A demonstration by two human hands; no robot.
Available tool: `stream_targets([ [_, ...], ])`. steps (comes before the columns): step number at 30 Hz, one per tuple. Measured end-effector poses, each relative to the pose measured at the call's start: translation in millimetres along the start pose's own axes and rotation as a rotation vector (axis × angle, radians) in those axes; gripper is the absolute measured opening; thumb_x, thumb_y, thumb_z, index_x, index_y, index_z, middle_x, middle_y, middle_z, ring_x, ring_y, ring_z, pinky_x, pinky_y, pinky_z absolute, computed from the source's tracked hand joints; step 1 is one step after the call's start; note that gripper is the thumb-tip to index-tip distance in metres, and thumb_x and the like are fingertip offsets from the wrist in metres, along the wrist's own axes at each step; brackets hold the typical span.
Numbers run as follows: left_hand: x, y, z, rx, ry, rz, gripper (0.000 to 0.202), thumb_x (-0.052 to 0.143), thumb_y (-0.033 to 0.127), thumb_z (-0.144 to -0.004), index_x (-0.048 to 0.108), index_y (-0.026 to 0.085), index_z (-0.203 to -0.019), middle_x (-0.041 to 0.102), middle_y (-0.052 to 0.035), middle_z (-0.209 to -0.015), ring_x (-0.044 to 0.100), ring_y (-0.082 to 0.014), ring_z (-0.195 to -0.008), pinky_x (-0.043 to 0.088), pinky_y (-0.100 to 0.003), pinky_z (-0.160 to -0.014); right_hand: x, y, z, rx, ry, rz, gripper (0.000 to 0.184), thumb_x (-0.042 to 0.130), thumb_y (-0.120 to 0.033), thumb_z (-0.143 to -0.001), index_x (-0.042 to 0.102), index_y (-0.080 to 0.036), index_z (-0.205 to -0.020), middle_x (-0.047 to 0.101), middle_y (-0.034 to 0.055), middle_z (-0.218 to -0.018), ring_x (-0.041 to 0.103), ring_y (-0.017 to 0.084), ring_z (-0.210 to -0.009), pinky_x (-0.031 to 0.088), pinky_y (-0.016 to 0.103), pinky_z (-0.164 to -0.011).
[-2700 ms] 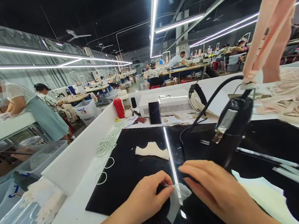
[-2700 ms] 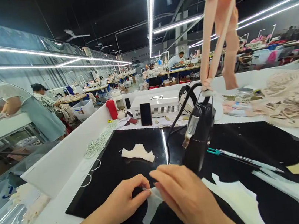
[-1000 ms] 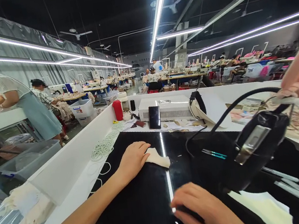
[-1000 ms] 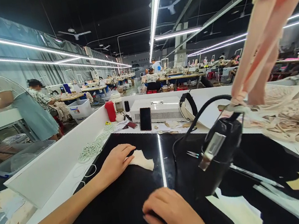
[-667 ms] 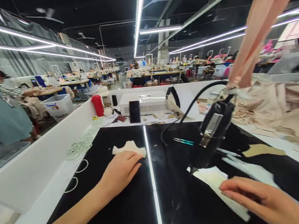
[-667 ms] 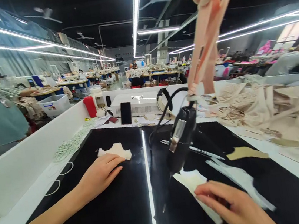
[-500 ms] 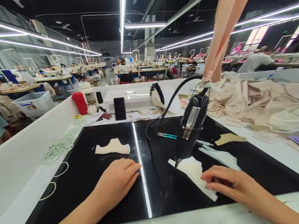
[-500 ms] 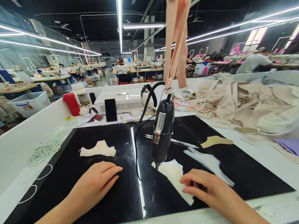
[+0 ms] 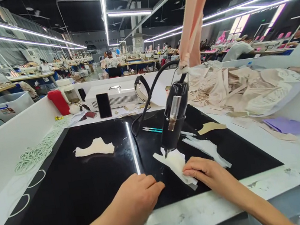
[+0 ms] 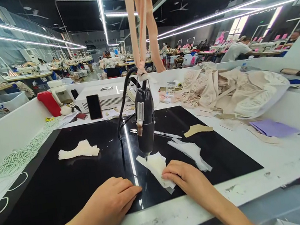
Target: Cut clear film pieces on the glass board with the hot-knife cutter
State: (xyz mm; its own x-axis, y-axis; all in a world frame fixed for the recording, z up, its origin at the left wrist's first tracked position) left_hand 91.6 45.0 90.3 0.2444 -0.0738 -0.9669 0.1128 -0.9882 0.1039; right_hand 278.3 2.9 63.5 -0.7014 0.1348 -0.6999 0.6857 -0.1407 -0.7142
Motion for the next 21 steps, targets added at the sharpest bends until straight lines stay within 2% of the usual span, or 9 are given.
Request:
stream_targets([
  [3,6.1,14.2,-12.7,0.033,-0.01,-0.024,0.024,0.053,0.017,-0.106,0.06,0.02,-0.129,0.068,-0.0019,-0.091,0.066,-0.0196,-0.076,0.045,-0.036,-0.064,1.0,-3.2,1.1,-0.004,0.015,-0.02,0.034,0.052,-0.044,-0.102,0.072,-0.025,-0.081,0.066,0.0031,-0.084,0.063,0.023,-0.082,0.045,0.035,-0.076],
  [7,19.3,22.1,-30.7,0.001,-0.074,-0.05,0.038,0.062,0.035,-0.107,0.055,0.02,-0.14,0.069,-0.0025,-0.092,0.068,-0.0214,-0.076,0.049,-0.035,-0.064,0.2,-9.3,3.0,-0.017,0.038,-0.054,0.034,0.054,-0.044,-0.101,0.073,-0.026,-0.08,0.065,0.0026,-0.081,0.062,0.022,-0.079,0.046,0.034,-0.074],
  [12,31.6,18.7,-42.2,-0.089,-0.181,-0.061,0.04,0.066,0.046,-0.104,0.061,0.02,-0.134,0.07,-0.0043,-0.096,0.07,-0.0225,-0.079,0.051,-0.034,-0.065,-11.6,-13.6,-1.8,-0.006,0.11,-0.117,0.033,0.054,-0.046,-0.098,0.071,-0.026,-0.078,0.067,0.0033,-0.082,0.062,0.022,-0.079,0.049,0.034,-0.076],
  [15,32.6,17.2,-44.8,-0.118,-0.245,-0.083,0.038,0.063,0.048,-0.105,0.064,0.022,-0.132,0.071,-0.0045,-0.096,0.071,-0.0237,-0.082,0.05,-0.034,-0.066,-19.3,-8.4,-13.4,0.053,0.138,-0.177,0.034,0.052,-0.051,-0.096,0.068,-0.025,-0.081,0.062,0.0004,-0.068,0.056,0.019,-0.063,0.045,0.031,-0.062],
  [18,29.8,17.4,-46.0,-0.118,-0.28,-0.09,0.037,0.059,0.048,-0.107,0.064,0.022,-0.133,0.073,-0.0051,-0.099,0.073,-0.025,-0.084,0.05,-0.034,-0.067,-20.3,-5.7,-27.7,0.103,0.118,-0.246,0.039,0.048,-0.057,-0.094,0.067,-0.024,-0.088,0.058,-0.0026,-0.059,0.047,0.015,-0.049,0.038,0.028,-0.051],
  [21,26.1,13.1,-44.3,-0.153,-0.271,-0.036,0.034,0.058,0.046,-0.107,0.063,0.021,-0.13,0.074,-0.0052,-0.099,0.074,-0.0256,-0.085,0.052,-0.034,-0.069,-16.0,-10.5,-35.9,0.11,0.067,-0.277,0.04,0.05,-0.059,-0.092,0.068,-0.023,-0.091,0.061,-0.0022,-0.06,0.047,0.013,-0.047,0.036,0.027,-0.05],
])
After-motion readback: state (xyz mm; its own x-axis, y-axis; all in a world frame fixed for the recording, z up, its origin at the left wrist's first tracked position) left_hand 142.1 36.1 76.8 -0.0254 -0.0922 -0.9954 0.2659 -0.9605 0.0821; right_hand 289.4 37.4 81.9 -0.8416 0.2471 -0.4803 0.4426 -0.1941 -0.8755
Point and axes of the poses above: each hand's wrist, its own z-axis away from the middle knuckle, its own x-axis out of the palm, y = z × x, the point moved 10 cm from there along -z, towards the middle knuckle
